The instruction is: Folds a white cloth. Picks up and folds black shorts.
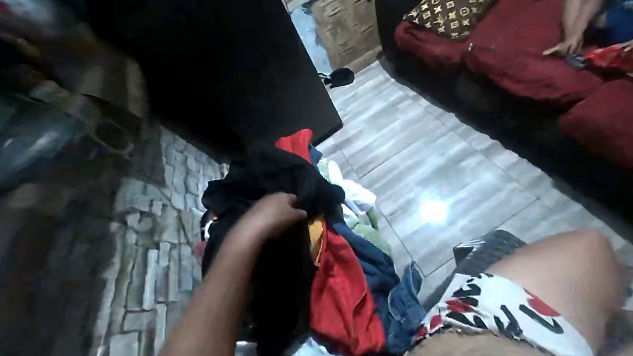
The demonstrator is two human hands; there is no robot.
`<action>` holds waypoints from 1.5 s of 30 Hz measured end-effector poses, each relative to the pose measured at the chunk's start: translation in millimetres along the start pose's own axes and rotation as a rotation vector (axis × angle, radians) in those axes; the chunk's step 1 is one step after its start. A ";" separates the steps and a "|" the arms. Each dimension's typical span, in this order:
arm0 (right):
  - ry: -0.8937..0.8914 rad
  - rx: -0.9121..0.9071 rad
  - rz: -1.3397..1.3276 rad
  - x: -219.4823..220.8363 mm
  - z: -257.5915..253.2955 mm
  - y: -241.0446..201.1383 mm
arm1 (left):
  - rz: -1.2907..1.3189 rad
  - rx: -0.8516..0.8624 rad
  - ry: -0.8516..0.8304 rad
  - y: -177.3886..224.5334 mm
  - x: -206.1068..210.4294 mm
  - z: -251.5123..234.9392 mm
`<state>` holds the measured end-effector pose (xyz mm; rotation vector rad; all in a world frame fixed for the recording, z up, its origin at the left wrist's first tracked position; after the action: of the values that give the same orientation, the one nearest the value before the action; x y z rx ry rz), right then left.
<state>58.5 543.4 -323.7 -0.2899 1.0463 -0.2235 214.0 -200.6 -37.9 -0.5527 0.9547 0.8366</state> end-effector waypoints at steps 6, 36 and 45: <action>0.183 -0.216 -0.380 -16.5 15.3 -44.8 | 0.727 0.074 0.300 -12.2 -147.0 35.6; 0.824 -0.354 0.013 -437.7 137.1 -240.1 | 1.536 0.818 -0.655 488.7 -5.8 185.1; 0.600 -0.586 -0.397 -404.6 141.3 -266.1 | 0.531 1.339 -0.303 517.5 135.5 260.1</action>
<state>-25.4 439.9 162.9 -1.0097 1.6375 -0.3710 -41.6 336.2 -58.0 0.9849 1.1549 0.5328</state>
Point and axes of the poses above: each hand's wrist, its own z-axis away from the middle knuckle, its own x-axis out of the palm, y = z × x, the point moved 8 cm from there along -z, towards the middle knuckle, and after that the axes turned 14 degrees about -x, right-handed, at the moved point
